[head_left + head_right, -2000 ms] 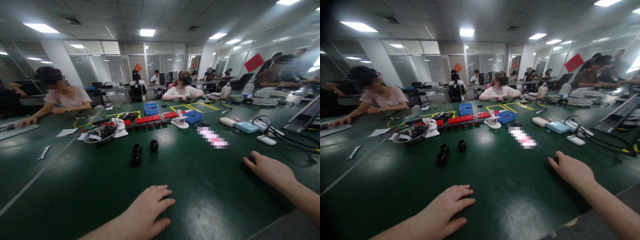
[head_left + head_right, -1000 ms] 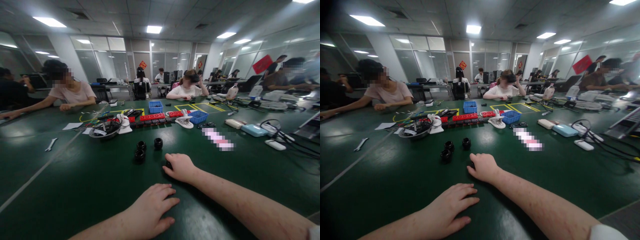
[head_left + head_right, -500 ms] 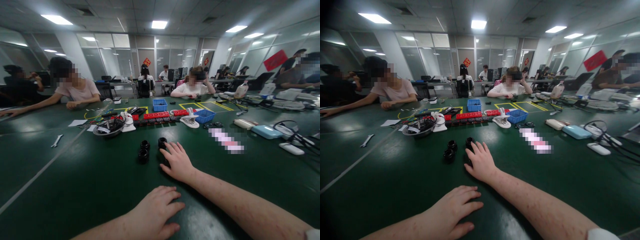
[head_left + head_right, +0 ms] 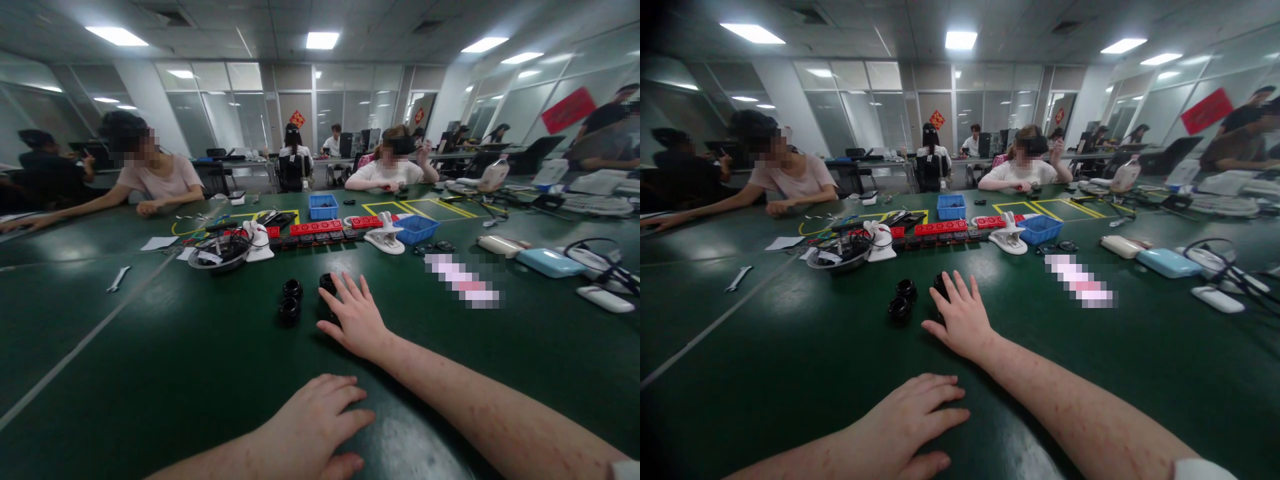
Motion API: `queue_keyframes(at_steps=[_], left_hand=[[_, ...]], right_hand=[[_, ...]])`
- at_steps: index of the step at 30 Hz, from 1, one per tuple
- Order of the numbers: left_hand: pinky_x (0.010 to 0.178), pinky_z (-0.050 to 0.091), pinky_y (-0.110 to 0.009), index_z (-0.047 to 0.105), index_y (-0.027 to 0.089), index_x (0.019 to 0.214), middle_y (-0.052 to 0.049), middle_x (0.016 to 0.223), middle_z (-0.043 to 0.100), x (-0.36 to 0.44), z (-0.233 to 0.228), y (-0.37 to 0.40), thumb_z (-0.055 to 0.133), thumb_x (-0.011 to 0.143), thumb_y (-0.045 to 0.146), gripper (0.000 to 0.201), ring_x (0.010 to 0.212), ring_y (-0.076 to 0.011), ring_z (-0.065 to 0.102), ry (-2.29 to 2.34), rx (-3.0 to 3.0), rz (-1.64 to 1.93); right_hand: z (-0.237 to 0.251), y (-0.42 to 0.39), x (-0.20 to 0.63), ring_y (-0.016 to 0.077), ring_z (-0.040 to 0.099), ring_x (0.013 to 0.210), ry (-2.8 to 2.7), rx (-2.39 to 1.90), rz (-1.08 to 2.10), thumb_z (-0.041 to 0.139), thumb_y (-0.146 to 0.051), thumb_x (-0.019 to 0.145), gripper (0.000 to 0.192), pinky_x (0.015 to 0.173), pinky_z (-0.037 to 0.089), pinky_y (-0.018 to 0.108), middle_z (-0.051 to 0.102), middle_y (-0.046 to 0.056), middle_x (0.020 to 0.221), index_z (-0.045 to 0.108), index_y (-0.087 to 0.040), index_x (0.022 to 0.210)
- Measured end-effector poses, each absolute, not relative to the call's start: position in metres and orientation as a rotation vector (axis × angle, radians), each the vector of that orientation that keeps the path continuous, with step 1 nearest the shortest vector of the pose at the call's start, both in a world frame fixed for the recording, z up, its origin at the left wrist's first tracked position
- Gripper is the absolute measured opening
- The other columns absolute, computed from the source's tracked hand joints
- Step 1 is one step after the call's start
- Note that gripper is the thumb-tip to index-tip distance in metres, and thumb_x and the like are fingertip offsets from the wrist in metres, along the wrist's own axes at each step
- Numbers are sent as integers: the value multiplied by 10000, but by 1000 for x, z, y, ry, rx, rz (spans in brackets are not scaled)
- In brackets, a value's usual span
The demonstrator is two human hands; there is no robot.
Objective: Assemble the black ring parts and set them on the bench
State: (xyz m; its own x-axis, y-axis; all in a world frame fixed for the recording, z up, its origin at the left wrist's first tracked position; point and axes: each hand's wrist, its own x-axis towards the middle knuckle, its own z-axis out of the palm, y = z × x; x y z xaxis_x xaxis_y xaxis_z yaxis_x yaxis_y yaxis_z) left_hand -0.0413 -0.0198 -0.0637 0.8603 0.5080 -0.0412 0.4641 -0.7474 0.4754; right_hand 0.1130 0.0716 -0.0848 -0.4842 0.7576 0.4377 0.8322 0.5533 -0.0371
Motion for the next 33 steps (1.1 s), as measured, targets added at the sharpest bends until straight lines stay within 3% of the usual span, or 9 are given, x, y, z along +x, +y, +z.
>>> queue_keyframes(at_steps=[8,33], left_hand=[[1010,310,-425,485,247,1241,-82,1295,496,-40,-62,-20,657,775,277,498,1212,-274,415,717,2538,128],[1014,314,-431,498,205,1229,-98,1292,497,-35,-60,-17,668,763,245,498,1214,-286,407,729,2562,5]], right_hand=[[-86,78,112,325,183,1318,-2353,-1347,-238,458,-414,848,498,1047,101,532,281,132,1425,431,-201,1298],[-92,85,114,286,169,1327,-2322,-1247,-48,432,-436,856,582,1067,124,506,286,116,1423,330,-155,1354]])
